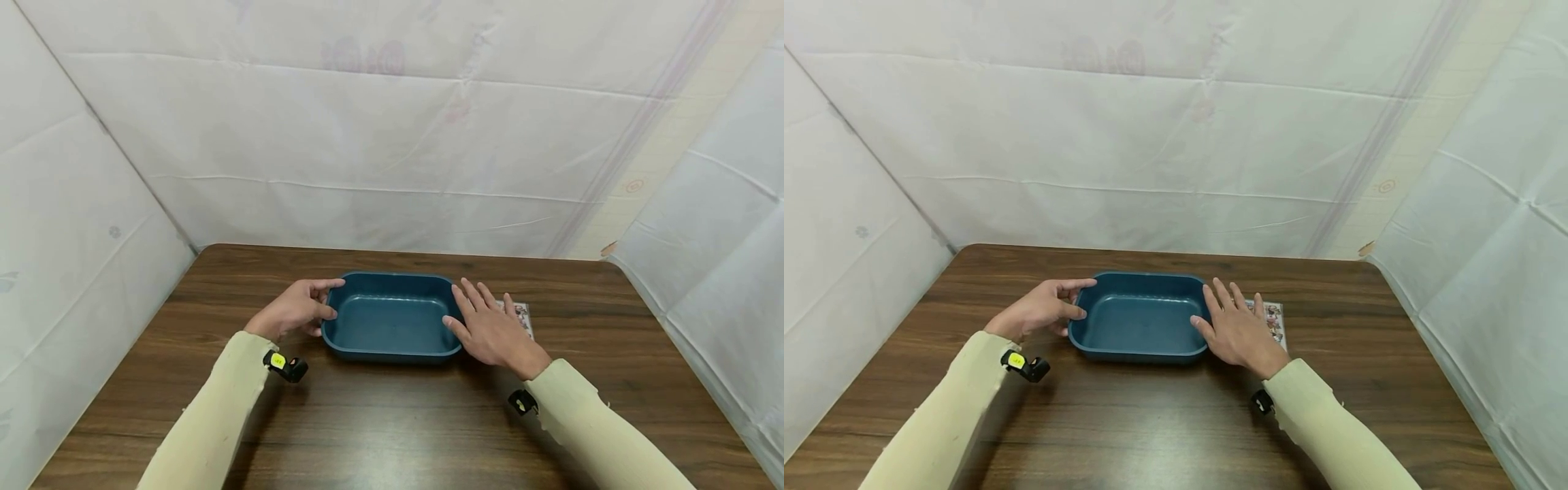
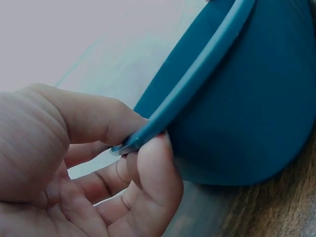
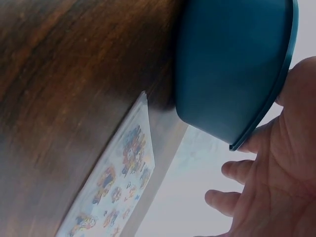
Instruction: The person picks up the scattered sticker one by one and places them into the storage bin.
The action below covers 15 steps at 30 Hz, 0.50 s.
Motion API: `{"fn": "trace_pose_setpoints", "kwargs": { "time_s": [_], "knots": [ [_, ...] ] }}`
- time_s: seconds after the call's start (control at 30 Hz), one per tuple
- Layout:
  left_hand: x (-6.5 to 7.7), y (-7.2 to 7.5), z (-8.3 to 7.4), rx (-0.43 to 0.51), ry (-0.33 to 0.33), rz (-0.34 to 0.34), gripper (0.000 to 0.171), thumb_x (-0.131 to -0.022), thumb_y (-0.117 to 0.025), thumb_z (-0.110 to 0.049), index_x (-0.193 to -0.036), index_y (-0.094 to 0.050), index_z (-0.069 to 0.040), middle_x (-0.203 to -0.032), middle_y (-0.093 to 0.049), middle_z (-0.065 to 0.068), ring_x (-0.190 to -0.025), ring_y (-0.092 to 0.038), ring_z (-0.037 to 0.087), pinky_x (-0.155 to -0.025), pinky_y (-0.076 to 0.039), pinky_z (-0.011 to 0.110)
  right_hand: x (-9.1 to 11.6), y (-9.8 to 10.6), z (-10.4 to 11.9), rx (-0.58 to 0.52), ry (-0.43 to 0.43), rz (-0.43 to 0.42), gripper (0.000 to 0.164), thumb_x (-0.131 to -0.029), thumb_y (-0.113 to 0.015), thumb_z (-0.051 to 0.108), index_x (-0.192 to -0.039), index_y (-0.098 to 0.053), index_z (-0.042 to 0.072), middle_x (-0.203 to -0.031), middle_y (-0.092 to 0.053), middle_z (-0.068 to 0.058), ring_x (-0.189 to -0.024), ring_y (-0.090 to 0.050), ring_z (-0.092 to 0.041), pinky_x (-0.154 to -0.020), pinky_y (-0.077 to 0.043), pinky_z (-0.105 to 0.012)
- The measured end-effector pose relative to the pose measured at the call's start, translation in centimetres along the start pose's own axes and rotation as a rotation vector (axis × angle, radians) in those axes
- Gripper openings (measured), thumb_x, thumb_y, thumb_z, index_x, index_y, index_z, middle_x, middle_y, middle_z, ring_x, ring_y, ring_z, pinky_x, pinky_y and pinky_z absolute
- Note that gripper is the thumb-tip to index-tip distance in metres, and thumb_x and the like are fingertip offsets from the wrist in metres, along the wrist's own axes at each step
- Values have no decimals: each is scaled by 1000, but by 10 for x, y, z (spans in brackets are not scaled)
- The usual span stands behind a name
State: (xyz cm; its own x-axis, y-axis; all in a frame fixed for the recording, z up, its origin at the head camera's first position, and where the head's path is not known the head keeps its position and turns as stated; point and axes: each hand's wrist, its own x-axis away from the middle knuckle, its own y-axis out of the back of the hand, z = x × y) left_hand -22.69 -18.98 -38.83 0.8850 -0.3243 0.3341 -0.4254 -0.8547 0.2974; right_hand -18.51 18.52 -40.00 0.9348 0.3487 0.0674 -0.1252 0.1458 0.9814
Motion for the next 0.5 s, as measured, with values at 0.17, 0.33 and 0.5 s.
{"fn": "trace_pose_setpoints", "kwargs": {
  "time_s": [0.17,0.33,0.5],
  "knots": [
    [0,-1,1,-1,4,-3,73,-95,-67,0,-161,-42,-18,-91,-40,6,-65,-45,17,-56,-53,28,0,1,-1,-1,4,-8,76,-109,-39,56,-168,-20,12,-176,-13,-13,-161,-16,-43,-123,-12,-76],
    [-1,-2,1,1,7,4,74,-95,-67,1,-162,-41,-17,-92,-40,6,-64,-46,16,-56,-52,27,3,2,-3,9,14,-14,73,-110,-38,53,-168,-20,12,-175,-15,-14,-161,-16,-43,-122,-13,-76],
    [0,-2,1,5,10,-9,73,-95,-67,1,-161,-42,-17,-93,-40,6,-64,-47,16,-56,-53,27,5,4,-6,30,23,-16,66,-112,-34,44,-168,-19,13,-176,-14,-13,-162,-15,-41,-124,-13,-74]
  ]
}}
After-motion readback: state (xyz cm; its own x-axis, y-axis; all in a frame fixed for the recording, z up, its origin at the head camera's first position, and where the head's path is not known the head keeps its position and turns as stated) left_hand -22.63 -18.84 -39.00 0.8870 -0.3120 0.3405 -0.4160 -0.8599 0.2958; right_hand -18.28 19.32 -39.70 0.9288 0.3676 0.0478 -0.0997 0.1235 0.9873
